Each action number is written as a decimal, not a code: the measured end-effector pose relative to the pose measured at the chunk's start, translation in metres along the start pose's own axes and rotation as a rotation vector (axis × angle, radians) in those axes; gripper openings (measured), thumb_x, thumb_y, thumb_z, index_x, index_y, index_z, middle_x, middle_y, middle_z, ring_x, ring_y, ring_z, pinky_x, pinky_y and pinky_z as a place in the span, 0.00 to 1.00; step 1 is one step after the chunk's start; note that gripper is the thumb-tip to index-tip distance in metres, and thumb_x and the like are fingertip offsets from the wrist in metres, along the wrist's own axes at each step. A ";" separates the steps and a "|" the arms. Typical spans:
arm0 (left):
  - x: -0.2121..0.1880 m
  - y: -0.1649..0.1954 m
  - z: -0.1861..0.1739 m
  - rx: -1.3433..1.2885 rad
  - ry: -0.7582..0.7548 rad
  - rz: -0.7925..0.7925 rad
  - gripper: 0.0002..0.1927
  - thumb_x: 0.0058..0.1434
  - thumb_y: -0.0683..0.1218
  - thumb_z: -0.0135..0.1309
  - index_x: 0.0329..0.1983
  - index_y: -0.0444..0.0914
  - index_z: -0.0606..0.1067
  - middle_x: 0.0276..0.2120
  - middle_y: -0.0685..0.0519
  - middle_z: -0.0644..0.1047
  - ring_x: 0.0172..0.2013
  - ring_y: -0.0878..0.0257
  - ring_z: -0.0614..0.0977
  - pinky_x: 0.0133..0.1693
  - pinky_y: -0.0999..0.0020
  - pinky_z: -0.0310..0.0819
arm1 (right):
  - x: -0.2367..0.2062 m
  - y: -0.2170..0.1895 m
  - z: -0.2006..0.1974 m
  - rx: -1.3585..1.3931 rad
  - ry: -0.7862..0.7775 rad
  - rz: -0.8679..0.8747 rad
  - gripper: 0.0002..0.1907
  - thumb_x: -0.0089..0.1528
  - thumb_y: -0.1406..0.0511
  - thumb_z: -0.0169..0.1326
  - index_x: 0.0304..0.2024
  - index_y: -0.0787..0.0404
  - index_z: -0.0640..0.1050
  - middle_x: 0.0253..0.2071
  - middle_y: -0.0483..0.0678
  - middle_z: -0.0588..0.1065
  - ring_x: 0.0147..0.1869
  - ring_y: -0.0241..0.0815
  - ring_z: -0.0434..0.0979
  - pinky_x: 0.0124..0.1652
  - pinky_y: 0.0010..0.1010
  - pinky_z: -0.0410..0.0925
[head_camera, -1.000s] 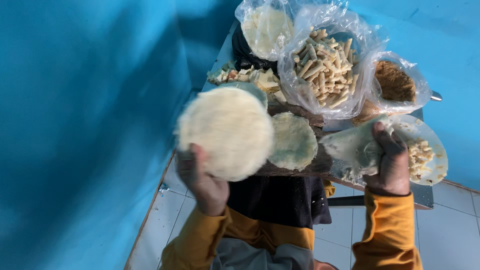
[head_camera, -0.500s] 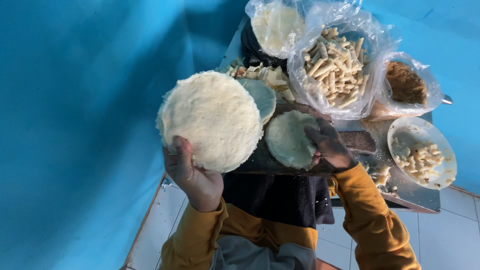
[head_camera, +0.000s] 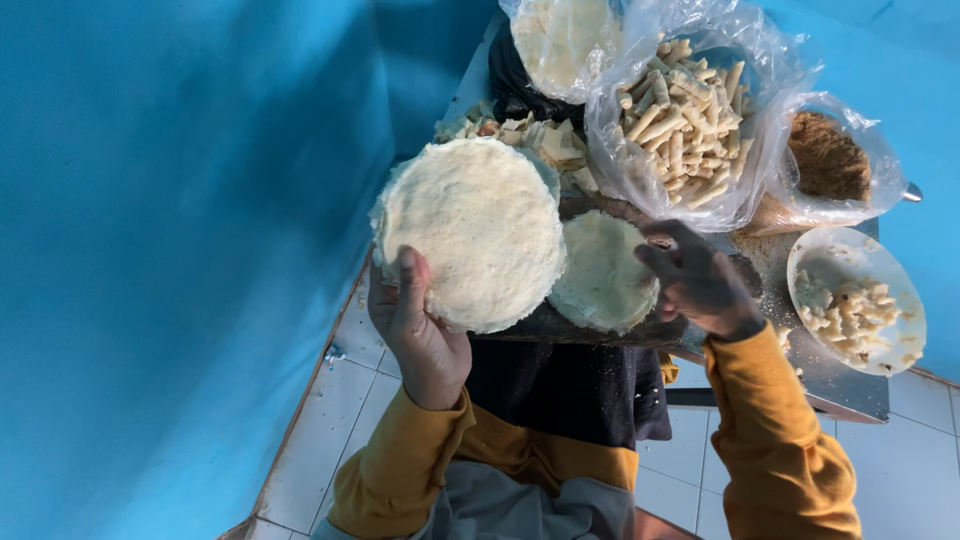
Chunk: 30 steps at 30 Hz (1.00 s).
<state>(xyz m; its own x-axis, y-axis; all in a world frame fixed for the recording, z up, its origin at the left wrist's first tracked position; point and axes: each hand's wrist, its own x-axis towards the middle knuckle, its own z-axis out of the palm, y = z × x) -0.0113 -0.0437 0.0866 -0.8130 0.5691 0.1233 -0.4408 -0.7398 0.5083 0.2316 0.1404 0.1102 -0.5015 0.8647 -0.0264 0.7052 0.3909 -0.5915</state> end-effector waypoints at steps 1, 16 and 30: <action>0.000 -0.001 0.000 0.000 -0.003 -0.008 0.27 0.70 0.48 0.59 0.68 0.33 0.68 0.58 0.48 0.76 0.58 0.61 0.78 0.61 0.62 0.73 | -0.008 -0.002 -0.005 -0.277 0.144 -0.323 0.12 0.66 0.65 0.54 0.53 0.57 0.74 0.36 0.54 0.77 0.24 0.39 0.76 0.21 0.29 0.70; -0.002 -0.006 0.007 -0.061 -0.040 -0.045 0.23 0.68 0.47 0.60 0.62 0.32 0.72 0.55 0.50 0.78 0.54 0.63 0.80 0.59 0.64 0.74 | -0.044 -0.053 0.054 -0.075 0.132 -0.309 0.06 0.60 0.67 0.59 0.39 0.61 0.80 0.37 0.50 0.78 0.40 0.52 0.81 0.39 0.39 0.73; -0.002 -0.027 -0.014 -0.058 0.031 -0.068 0.16 0.66 0.46 0.62 0.53 0.35 0.76 0.47 0.53 0.80 0.50 0.65 0.81 0.54 0.66 0.76 | -0.042 -0.051 0.062 -0.047 0.174 -0.320 0.03 0.62 0.69 0.58 0.37 0.62 0.79 0.36 0.50 0.78 0.36 0.50 0.81 0.36 0.37 0.73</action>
<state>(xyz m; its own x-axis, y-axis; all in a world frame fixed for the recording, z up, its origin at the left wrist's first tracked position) -0.0025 -0.0298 0.0607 -0.7913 0.6081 0.0636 -0.5159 -0.7199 0.4643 0.1854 0.0651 0.0921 -0.6102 0.7358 0.2939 0.5508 0.6605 -0.5103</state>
